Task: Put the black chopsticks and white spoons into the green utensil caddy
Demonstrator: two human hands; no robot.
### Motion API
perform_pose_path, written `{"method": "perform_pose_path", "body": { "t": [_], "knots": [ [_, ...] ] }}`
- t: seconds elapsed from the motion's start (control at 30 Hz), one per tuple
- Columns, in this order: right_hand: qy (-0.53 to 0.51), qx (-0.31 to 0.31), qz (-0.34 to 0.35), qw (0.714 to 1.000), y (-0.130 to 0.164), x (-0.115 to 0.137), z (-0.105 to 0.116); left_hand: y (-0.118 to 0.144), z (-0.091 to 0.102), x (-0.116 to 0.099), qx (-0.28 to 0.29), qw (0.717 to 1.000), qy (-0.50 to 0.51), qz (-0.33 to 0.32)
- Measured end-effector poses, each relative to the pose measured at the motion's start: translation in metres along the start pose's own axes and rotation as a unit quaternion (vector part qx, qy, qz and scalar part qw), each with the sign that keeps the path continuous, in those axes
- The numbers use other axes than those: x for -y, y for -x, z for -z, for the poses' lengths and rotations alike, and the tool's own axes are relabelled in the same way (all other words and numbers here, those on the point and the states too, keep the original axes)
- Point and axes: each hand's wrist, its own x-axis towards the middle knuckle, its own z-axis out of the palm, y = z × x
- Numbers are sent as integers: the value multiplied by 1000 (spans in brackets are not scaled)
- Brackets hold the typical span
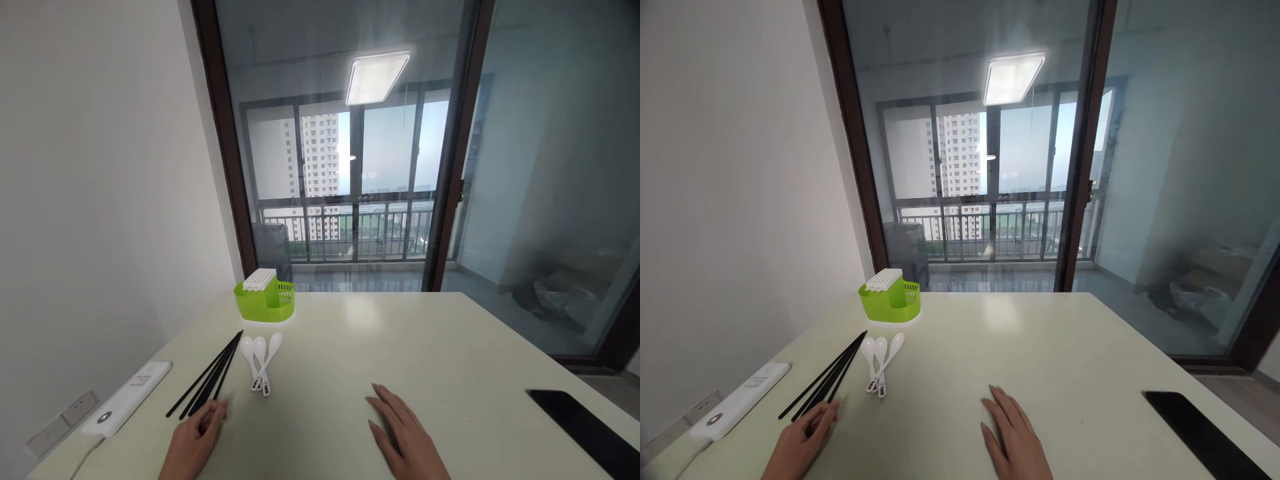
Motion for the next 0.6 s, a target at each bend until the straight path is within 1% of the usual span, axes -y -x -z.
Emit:
{"method": "perform_pose_path", "body": {
  "t": [0.3, 0.47, 0.6],
  "knots": [
    [4, 7, 5, 1000, -2, 2, 1, -3, -2, 10, 9, 1000, -5, -10],
    [2, -2, 3, 1000, -2, 2, -1, -2, -2, 9, 10, 1000, -14, -22],
    [3, 8, -1, 1000, -1, 3, 0, 0, 0, 7, 10, 999, -12, -29]
  ]
}}
